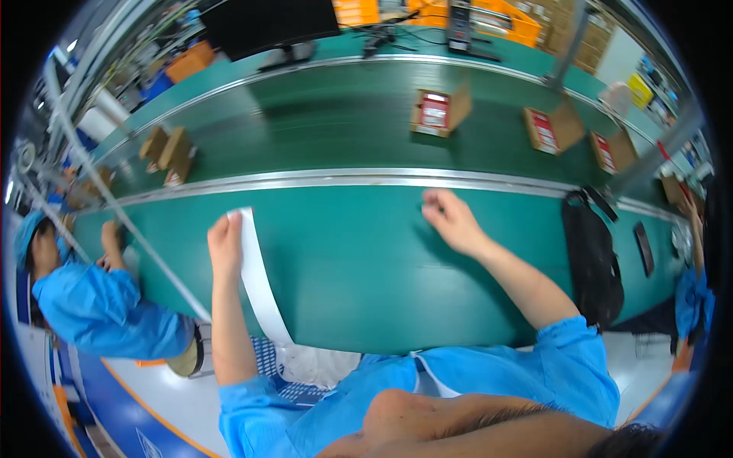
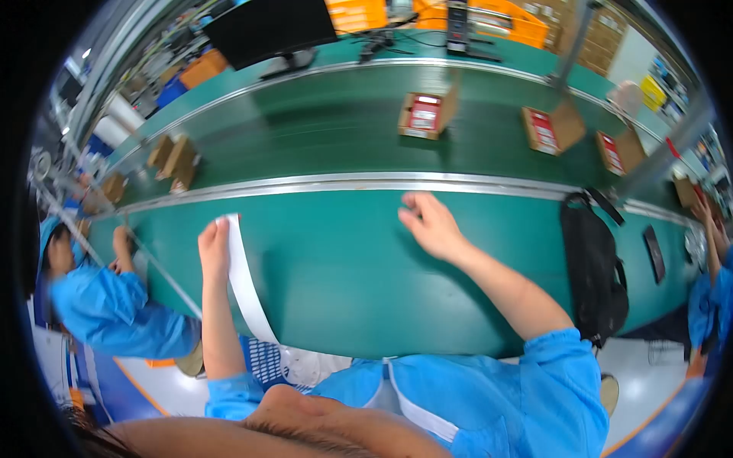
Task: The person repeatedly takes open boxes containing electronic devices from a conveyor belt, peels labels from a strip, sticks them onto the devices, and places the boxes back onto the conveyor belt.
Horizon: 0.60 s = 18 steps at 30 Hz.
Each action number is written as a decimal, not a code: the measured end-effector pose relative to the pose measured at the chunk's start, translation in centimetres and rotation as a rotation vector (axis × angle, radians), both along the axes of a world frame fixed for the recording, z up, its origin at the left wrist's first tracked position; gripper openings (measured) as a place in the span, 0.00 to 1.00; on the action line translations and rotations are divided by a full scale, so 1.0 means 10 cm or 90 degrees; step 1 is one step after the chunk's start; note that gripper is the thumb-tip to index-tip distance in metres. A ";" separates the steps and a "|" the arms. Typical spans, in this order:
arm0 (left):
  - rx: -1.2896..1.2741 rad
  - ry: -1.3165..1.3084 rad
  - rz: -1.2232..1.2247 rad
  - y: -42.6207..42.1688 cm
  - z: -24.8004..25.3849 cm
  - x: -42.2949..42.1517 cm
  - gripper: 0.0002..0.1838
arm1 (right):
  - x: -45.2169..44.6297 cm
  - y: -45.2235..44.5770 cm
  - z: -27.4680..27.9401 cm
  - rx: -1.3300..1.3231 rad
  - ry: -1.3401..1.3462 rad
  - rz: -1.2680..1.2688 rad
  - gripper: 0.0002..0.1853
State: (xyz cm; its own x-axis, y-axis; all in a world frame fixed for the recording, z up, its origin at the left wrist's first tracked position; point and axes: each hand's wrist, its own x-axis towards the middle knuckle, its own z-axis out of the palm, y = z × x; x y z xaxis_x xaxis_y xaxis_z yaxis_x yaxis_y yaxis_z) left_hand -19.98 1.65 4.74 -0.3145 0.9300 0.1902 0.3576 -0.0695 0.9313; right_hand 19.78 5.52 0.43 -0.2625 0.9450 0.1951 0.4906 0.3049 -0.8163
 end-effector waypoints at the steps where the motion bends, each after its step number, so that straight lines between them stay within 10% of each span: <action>1: -0.004 -0.001 0.026 0.15 0.01 -0.26 0.16 | -0.06 -0.10 -0.09 0.147 -0.131 0.064 0.18; 16: 0.200 -0.137 0.188 1.76 -0.19 -2.65 0.16 | -0.40 -0.41 0.19 0.241 -0.464 0.219 0.29; 18: 0.094 0.042 0.207 2.03 -0.26 -3.03 0.18 | -0.40 -0.41 0.20 0.227 -0.468 0.223 0.29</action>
State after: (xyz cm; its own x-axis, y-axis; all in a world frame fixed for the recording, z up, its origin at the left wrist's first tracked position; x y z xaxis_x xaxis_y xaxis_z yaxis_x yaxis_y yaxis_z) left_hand -50.25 21.90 2.11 -0.5722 0.7442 0.3445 0.4416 -0.0743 0.8941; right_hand 15.82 1.41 2.41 -0.7006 0.7016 0.1302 0.6837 0.7122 -0.1588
